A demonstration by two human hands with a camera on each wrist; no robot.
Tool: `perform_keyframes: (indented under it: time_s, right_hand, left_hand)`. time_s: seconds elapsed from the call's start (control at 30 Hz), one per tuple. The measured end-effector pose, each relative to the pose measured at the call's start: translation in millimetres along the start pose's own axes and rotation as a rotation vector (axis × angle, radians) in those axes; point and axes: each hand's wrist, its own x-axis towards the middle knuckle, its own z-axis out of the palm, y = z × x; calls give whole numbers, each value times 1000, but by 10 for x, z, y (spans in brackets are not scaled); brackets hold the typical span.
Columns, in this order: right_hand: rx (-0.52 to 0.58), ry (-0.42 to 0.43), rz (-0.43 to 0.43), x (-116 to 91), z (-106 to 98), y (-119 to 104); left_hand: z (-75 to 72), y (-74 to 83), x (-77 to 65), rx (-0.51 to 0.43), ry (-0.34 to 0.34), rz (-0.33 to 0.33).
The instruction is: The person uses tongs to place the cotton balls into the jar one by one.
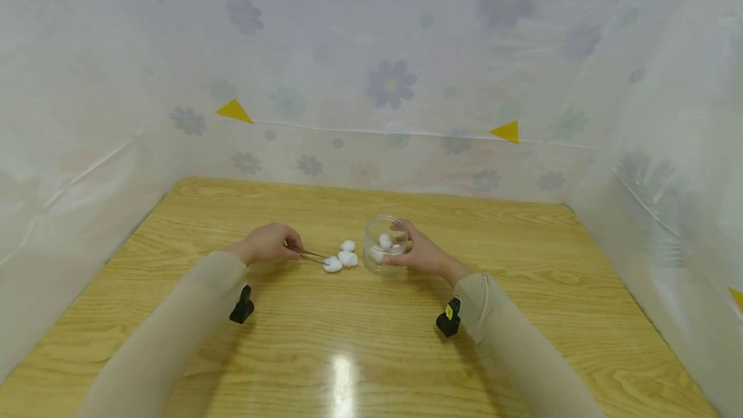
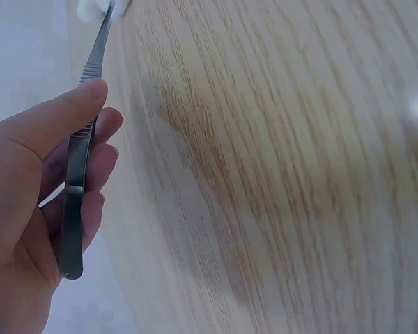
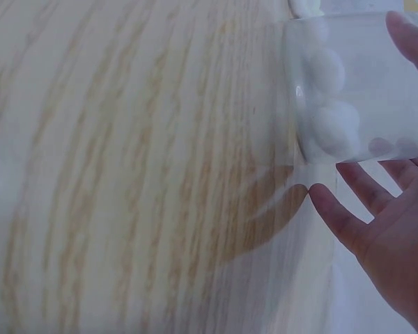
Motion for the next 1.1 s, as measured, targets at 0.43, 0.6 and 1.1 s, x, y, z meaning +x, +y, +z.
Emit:
perform_keyframes:
  time_s: [0.43,0.6,1.1]
  right_hand:
    - [11,-2,-17,-20,-2,-27]
    - [5,-8,-19,-23,-2,-27]
    - [11,-13,-8,-37,-12,-36]
  left_hand:
    - [-4,-7,-16,-5,27,32]
    - [-12,-30,-44,-53,42,39]
    - [-81,-45,-93,-114,51,29]
